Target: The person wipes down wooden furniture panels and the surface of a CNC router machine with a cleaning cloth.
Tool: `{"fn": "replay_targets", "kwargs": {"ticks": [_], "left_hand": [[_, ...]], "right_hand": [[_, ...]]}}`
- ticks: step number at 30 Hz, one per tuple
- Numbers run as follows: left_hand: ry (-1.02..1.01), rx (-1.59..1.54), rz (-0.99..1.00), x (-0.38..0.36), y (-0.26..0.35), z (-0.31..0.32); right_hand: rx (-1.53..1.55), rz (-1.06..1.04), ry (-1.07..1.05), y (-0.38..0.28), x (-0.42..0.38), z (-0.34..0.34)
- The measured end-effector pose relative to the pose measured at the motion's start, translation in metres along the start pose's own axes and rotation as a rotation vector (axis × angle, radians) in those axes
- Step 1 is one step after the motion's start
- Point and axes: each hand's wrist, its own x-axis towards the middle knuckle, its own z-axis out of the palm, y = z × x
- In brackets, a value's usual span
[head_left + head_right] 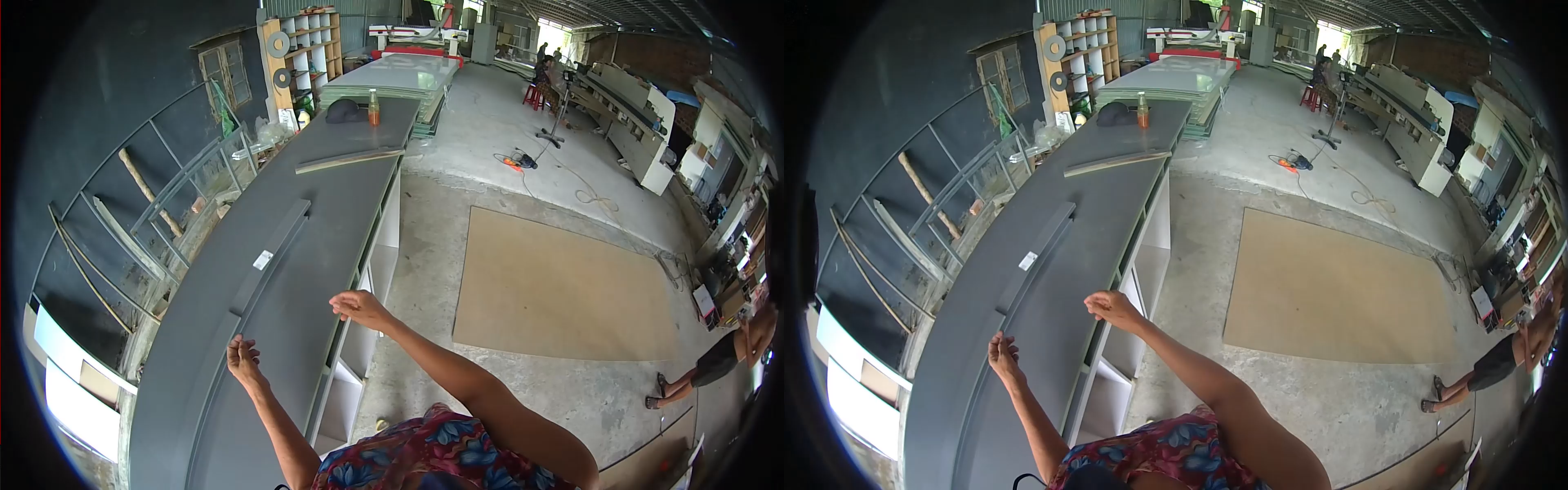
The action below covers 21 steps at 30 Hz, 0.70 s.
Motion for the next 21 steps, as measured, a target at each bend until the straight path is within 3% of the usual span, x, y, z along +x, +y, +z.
{"fn": "replay_targets", "kwargs": {"ticks": [9, 21], "left_hand": [[0.048, 0.057, -0.008, 0.031, -0.033, 0.091], [0.043, 0.040, -0.060, 0.034, -0.088, 0.306]], "right_hand": [[0.118, 0.013, -0.045, 0.054, 0.074, -0.081], [0.127, 0.060, -0.051, 0.079, 0.171, -0.288]]}}
